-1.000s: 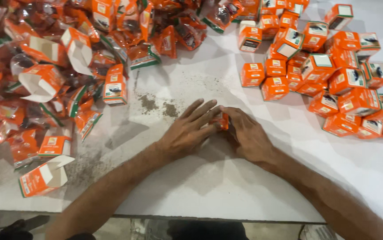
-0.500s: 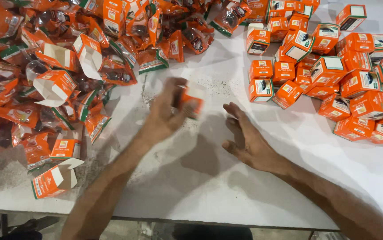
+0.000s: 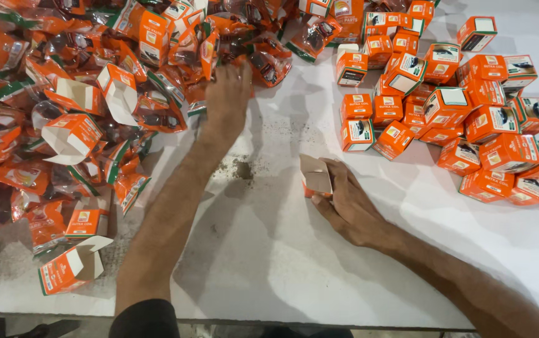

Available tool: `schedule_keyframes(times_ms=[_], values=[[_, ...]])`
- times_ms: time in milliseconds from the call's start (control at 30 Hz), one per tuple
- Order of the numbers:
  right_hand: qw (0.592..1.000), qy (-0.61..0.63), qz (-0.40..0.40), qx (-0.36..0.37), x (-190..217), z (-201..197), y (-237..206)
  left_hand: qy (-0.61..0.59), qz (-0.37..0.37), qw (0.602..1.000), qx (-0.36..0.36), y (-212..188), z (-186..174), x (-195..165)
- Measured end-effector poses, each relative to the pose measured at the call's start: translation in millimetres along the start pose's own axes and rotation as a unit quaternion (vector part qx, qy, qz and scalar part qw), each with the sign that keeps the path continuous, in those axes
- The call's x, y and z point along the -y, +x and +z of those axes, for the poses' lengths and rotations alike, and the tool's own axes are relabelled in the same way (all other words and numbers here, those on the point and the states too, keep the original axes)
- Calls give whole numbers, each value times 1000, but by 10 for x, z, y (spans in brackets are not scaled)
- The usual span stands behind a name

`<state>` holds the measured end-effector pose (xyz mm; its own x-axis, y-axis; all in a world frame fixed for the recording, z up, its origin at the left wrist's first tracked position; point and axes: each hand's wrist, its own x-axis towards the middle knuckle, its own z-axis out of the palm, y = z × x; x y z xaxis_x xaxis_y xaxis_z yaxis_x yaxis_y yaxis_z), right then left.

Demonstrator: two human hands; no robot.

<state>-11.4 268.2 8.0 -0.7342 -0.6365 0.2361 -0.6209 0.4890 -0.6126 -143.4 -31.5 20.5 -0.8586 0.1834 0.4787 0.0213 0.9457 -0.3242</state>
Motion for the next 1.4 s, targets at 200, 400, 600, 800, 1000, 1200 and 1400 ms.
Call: schedule_keyframes(times_ms=[200, 400, 600, 800, 1000, 1200, 1400], values=[[992, 99, 68, -46, 89, -66, 9, -130, 67, 987, 59, -415, -84, -263], [991, 85, 26, -97, 71, -94, 39, -593, 8, 799, -93, -1034, -912, -462], [995, 59, 7, -76, 25, -70, 31, -424, 319, 794, -296, -1202, -1055, -690], [991, 85, 65, -81, 60, -63, 28, -399, 205, 875, -180, -1215, -971, -782], [991, 80, 45, -98, 77, -43, 12, -421, 103, 891, -135, -1207, -1032, -1014], [994, 28, -3, -106, 63, -31, 7, -631, -176, 753, 60, -1144, -1078, -1070], [982, 140, 107, -70, 86, 12, -80, -778, -147, 595, 140, -1115, -880, -991]])
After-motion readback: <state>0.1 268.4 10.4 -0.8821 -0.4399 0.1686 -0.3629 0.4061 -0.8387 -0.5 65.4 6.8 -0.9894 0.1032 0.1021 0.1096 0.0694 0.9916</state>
